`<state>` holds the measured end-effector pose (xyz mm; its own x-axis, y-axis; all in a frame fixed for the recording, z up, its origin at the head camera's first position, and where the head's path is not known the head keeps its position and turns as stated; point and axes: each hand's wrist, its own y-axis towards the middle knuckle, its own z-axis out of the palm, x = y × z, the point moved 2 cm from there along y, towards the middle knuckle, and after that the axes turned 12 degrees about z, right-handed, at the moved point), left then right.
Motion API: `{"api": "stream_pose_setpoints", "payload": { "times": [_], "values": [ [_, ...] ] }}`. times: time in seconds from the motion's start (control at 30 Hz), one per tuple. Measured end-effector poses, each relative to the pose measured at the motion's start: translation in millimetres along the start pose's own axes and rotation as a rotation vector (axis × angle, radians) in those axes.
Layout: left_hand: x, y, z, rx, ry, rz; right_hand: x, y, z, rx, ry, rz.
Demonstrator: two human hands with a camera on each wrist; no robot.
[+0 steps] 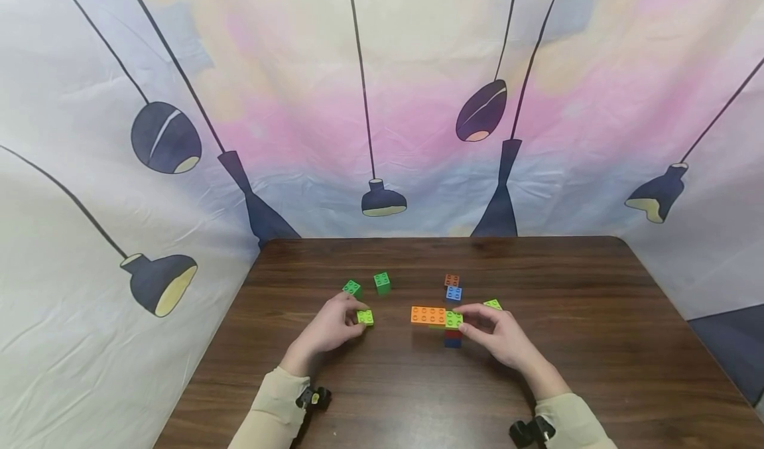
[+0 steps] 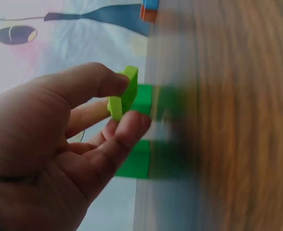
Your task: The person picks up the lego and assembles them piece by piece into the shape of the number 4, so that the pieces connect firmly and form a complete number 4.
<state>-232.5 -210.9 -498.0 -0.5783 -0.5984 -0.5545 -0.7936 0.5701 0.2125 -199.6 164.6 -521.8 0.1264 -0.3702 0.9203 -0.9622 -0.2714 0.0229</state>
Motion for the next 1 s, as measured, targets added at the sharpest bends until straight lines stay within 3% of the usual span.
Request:
{"api": "stream_pose_setpoints", "payload": {
  "times": [0.1, 0.23, 0.63, 0.8, 1.0],
  "values": [
    [-5.6, 3.3, 6.4, 0.013, -0.049, 0.023, -1, 0.0, 0, 0.0, 0.0, 0.006],
    [-13.5, 8.2, 15.9, 0.037, -0.14, 0.003, 0, -0.5, -1, 0.0, 0.003, 0.008],
    [-52.4, 35.2, 40.2, 0.058, -0.406, -0.01, -1, -1.5, -3, -0.008, 0.008, 0.008],
    [-56.6, 39.5, 49.8, 0.057, -0.479, -0.019, -2, 0.2, 0, -0.002, 0.008, 0.004],
    [-55.1, 39.0, 54.5, 0.009, -0.543, -0.041, -1, 1.3, 0, 0.003, 0.022, 0.008]
  ]
}}
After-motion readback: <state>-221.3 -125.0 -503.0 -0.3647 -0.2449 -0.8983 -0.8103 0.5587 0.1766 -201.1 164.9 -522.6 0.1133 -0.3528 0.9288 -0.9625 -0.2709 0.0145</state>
